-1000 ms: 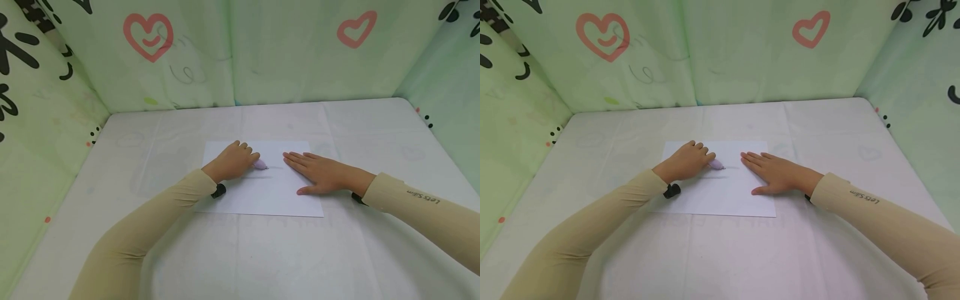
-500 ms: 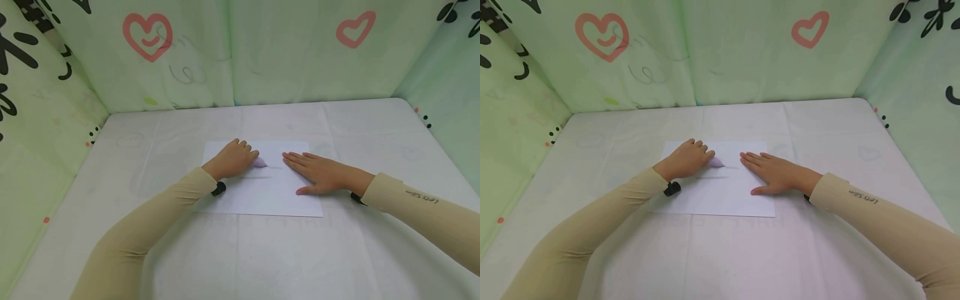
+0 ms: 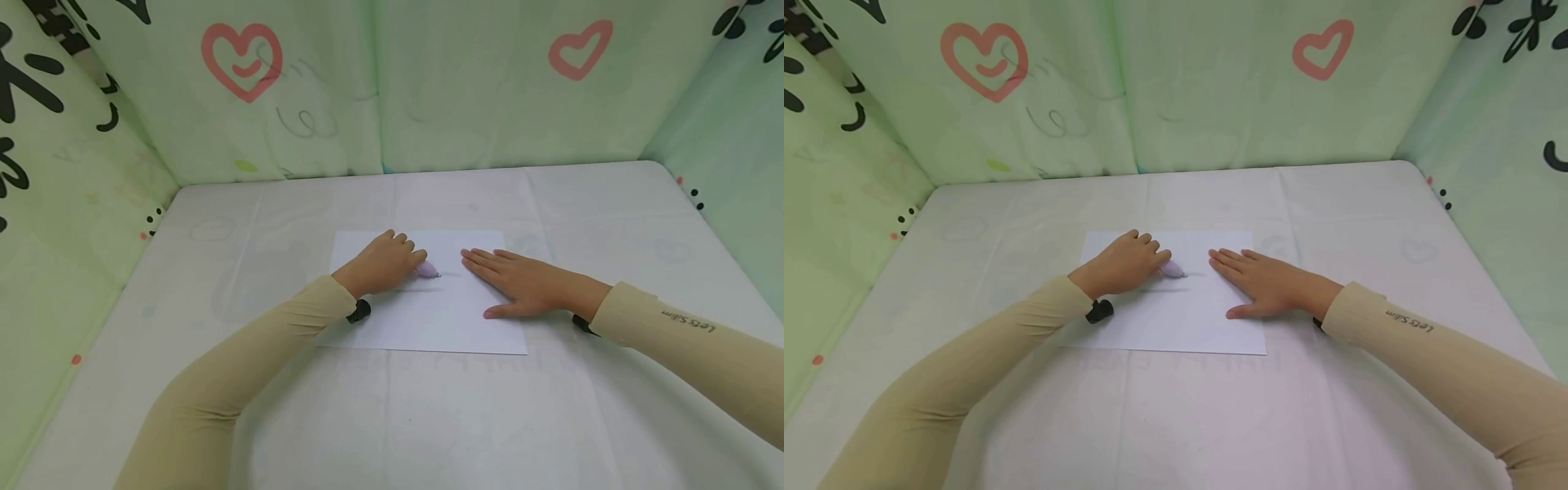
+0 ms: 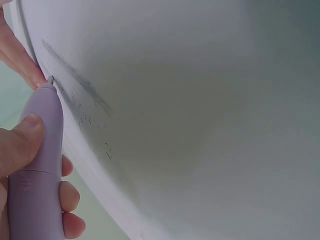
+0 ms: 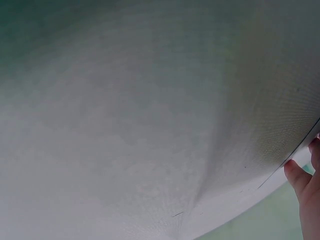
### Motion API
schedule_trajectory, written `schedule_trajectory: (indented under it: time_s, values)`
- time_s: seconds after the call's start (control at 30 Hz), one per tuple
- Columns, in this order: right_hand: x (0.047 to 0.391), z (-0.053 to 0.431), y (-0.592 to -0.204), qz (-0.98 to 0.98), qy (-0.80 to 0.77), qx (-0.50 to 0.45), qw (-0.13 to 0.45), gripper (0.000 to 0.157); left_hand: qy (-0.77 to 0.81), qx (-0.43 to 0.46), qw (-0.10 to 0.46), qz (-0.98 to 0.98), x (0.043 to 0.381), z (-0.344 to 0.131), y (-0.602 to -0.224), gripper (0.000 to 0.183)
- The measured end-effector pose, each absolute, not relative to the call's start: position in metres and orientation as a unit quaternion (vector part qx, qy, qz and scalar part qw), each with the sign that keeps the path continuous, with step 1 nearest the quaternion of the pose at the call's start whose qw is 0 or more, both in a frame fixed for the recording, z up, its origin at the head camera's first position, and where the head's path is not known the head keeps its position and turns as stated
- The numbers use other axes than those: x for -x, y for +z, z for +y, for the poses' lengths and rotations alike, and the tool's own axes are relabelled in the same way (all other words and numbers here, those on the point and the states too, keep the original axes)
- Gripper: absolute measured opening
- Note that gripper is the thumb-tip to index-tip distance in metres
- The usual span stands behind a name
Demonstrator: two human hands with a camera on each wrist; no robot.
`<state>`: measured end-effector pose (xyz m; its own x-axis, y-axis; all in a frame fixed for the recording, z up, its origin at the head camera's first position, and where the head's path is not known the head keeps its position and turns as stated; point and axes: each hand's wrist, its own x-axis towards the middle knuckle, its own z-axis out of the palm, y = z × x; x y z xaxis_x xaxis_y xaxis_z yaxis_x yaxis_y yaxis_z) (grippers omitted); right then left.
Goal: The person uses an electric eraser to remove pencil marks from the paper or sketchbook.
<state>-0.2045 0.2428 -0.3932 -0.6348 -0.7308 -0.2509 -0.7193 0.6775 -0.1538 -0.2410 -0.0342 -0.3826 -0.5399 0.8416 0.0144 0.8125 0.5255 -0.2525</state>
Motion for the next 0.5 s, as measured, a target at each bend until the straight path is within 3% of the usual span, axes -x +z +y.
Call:
schedule_trajectory:
  time_s: [0.5]
  values:
    - [0.2049,0.2424,-0.3937,0.904,-0.022,0.398,0.154,0.091,0.127,0.462,0.063,-0.876,0.2432,-0.0334,-0.3824,0.016]
